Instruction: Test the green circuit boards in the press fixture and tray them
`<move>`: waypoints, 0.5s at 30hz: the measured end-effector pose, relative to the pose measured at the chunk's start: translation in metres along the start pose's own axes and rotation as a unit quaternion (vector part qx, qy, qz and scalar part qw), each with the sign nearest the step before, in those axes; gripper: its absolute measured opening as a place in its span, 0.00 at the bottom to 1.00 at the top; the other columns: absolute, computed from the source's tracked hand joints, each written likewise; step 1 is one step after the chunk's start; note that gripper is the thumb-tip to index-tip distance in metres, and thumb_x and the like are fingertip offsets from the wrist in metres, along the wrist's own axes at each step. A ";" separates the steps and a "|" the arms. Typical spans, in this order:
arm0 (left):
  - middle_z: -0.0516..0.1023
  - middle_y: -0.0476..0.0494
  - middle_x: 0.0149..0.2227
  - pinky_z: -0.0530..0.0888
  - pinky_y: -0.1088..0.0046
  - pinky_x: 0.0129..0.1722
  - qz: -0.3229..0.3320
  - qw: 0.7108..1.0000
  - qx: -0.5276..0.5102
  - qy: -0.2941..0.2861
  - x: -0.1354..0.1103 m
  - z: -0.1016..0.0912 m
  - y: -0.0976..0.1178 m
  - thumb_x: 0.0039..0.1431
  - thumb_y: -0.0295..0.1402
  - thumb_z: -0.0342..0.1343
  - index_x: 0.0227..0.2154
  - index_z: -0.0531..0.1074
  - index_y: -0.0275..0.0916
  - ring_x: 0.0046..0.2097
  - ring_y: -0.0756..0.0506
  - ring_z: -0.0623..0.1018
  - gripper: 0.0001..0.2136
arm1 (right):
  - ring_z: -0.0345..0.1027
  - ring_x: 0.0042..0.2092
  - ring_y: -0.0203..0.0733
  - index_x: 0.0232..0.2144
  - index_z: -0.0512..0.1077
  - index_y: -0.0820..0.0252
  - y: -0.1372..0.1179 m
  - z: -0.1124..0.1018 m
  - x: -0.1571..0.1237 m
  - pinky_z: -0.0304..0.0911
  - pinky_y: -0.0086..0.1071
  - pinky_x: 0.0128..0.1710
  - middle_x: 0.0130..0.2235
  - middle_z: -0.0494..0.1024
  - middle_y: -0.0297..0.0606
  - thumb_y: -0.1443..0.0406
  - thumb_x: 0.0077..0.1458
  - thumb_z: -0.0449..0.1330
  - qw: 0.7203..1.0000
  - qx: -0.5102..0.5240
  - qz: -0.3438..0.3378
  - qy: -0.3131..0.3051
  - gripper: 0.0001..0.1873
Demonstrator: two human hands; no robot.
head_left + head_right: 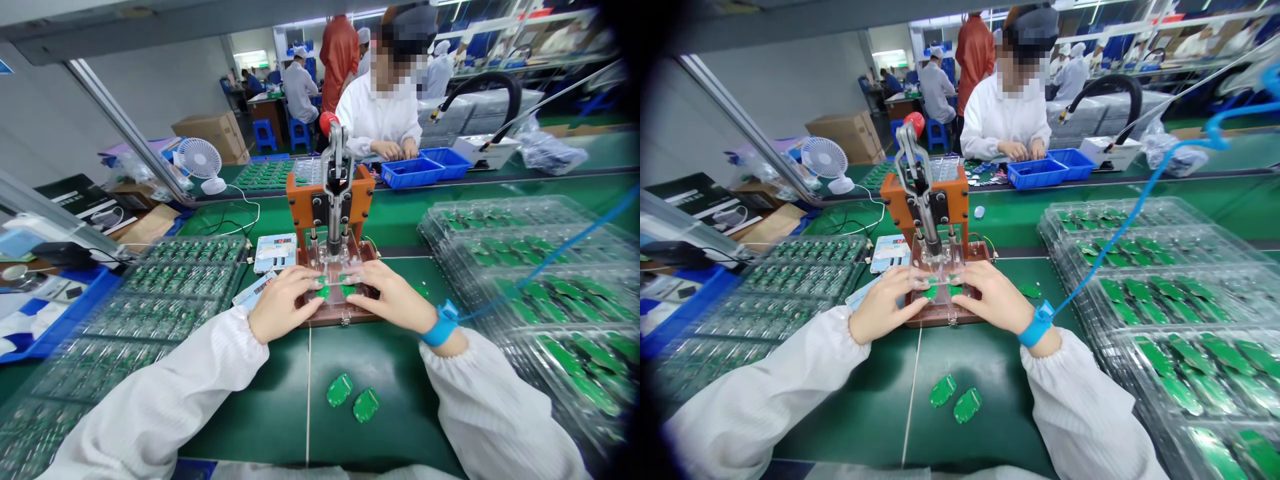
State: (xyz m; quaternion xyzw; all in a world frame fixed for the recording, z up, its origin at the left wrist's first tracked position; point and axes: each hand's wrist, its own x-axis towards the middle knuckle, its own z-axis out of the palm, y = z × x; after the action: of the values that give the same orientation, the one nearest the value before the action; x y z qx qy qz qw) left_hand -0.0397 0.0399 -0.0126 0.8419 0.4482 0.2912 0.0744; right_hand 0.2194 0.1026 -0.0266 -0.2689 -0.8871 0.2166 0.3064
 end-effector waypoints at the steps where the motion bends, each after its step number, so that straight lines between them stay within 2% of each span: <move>1: 0.78 0.38 0.55 0.72 0.54 0.58 0.001 1.000 0.002 -0.001 -0.002 -0.001 0.000 0.67 0.33 0.58 0.48 0.77 0.39 0.57 0.38 0.74 0.10 | 0.71 0.57 0.50 0.47 0.77 0.54 0.000 -0.001 -0.001 0.68 0.49 0.59 0.55 0.79 0.41 0.59 0.61 0.65 1.000 0.003 0.004 0.009 0.13; 3: 0.74 0.36 0.60 0.70 0.53 0.61 -0.007 1.000 0.008 0.002 -0.007 -0.006 -0.003 0.68 0.36 0.56 0.53 0.75 0.39 0.60 0.37 0.72 0.14 | 0.72 0.57 0.48 0.46 0.78 0.54 -0.001 -0.006 0.000 0.68 0.47 0.59 0.55 0.79 0.41 0.60 0.63 0.63 0.999 0.009 0.021 0.044 0.10; 5: 0.73 0.36 0.61 0.69 0.53 0.62 -0.033 0.999 0.009 0.022 -0.012 -0.015 -0.013 0.69 0.38 0.54 0.55 0.73 0.40 0.61 0.37 0.72 0.15 | 0.74 0.55 0.46 0.43 0.78 0.55 -0.002 -0.016 0.006 0.69 0.45 0.58 0.52 0.80 0.41 0.62 0.65 0.59 0.993 0.011 0.046 0.105 0.09; 7: 0.77 0.38 0.56 0.69 0.57 0.61 -0.083 0.994 0.009 0.068 -0.018 -0.026 -0.033 0.69 0.39 0.52 0.50 0.76 0.40 0.58 0.38 0.74 0.14 | 0.75 0.52 0.45 0.42 0.77 0.56 -0.006 -0.030 0.017 0.71 0.43 0.54 0.49 0.81 0.40 0.63 0.66 0.57 0.980 0.018 0.076 0.186 0.09; 9: 0.82 0.41 0.45 0.73 0.62 0.54 -0.165 0.978 -0.001 0.128 -0.026 -0.036 -0.060 0.66 0.40 0.54 0.41 0.78 0.39 0.48 0.40 0.79 0.12 | 0.76 0.50 0.44 0.44 0.77 0.56 -0.012 -0.046 0.035 0.74 0.40 0.50 0.48 0.81 0.40 0.63 0.65 0.59 0.959 0.038 0.086 0.268 0.08; 12: 0.76 0.48 0.26 0.72 0.72 0.34 -0.310 0.915 -0.098 0.240 -0.041 -0.043 -0.103 0.59 0.41 0.58 0.28 0.73 0.39 0.29 0.47 0.74 0.11 | 0.76 0.51 0.43 0.47 0.75 0.55 -0.021 -0.068 0.072 0.74 0.37 0.50 0.49 0.80 0.38 0.62 0.63 0.63 0.935 0.082 0.025 0.345 0.10; 15: 0.65 0.53 0.18 0.62 0.76 0.22 -0.371 0.858 -0.177 0.306 -0.053 -0.041 -0.132 0.58 0.44 0.58 0.20 0.64 0.40 0.21 0.52 0.64 0.17 | 0.73 0.57 0.42 0.52 0.72 0.54 -0.019 -0.086 0.118 0.71 0.39 0.57 0.53 0.78 0.38 0.56 0.65 0.62 0.934 0.079 -0.066 0.341 0.17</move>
State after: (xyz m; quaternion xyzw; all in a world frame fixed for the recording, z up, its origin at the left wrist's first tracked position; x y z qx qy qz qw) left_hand -0.1794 0.0696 -0.0530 0.4540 0.6683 0.5598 0.1841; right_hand 0.1910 0.1788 0.0957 -0.2426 -0.7249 0.1605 0.6244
